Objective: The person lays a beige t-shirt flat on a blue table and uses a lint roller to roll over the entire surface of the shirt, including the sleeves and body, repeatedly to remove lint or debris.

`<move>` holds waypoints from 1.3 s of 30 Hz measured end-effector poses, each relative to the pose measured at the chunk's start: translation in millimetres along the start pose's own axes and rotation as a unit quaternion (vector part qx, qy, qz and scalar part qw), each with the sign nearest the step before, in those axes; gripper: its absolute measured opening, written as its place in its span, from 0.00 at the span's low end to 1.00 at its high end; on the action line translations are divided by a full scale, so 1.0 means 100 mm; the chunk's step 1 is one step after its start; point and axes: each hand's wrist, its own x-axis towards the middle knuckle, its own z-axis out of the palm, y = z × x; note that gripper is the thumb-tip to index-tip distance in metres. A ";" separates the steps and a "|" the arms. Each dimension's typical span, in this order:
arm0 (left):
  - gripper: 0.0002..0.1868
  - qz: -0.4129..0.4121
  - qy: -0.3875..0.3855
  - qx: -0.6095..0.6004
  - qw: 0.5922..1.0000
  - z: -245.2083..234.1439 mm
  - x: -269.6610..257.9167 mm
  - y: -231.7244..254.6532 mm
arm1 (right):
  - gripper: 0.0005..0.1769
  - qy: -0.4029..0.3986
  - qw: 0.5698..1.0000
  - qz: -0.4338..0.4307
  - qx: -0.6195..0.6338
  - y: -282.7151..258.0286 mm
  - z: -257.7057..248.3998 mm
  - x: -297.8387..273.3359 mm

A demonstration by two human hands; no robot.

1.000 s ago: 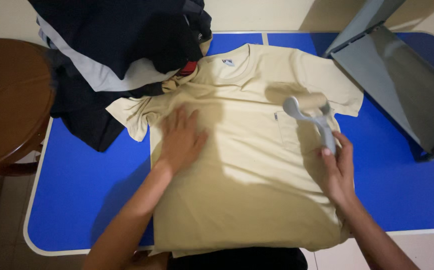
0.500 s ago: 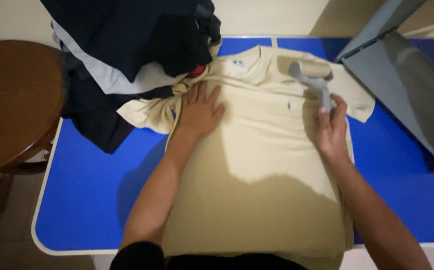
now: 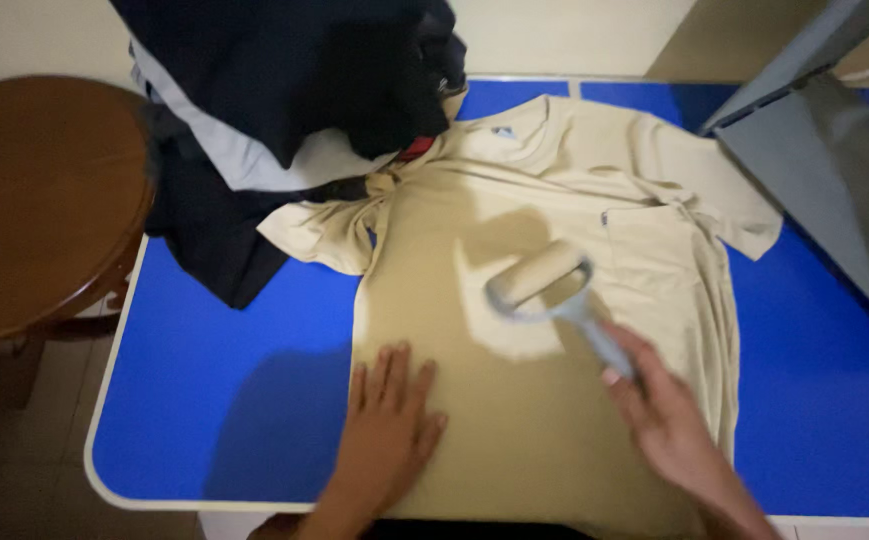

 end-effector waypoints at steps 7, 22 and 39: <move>0.40 -0.013 0.030 -0.017 0.999 0.26 -0.39 0.47 | 0.27 -0.092 0.991 -0.043 0.086 -0.43 0.59 -0.44; 0.37 0.098 0.039 0.071 0.992 1.20 -0.93 1.01 | 0.31 -0.129 0.988 -0.062 0.062 -1.07 0.76 -0.18; 0.21 -0.103 0.199 -0.030 0.974 -0.04 -0.31 0.35 | 0.31 -0.079 0.983 -0.128 -0.106 -1.31 0.81 -0.20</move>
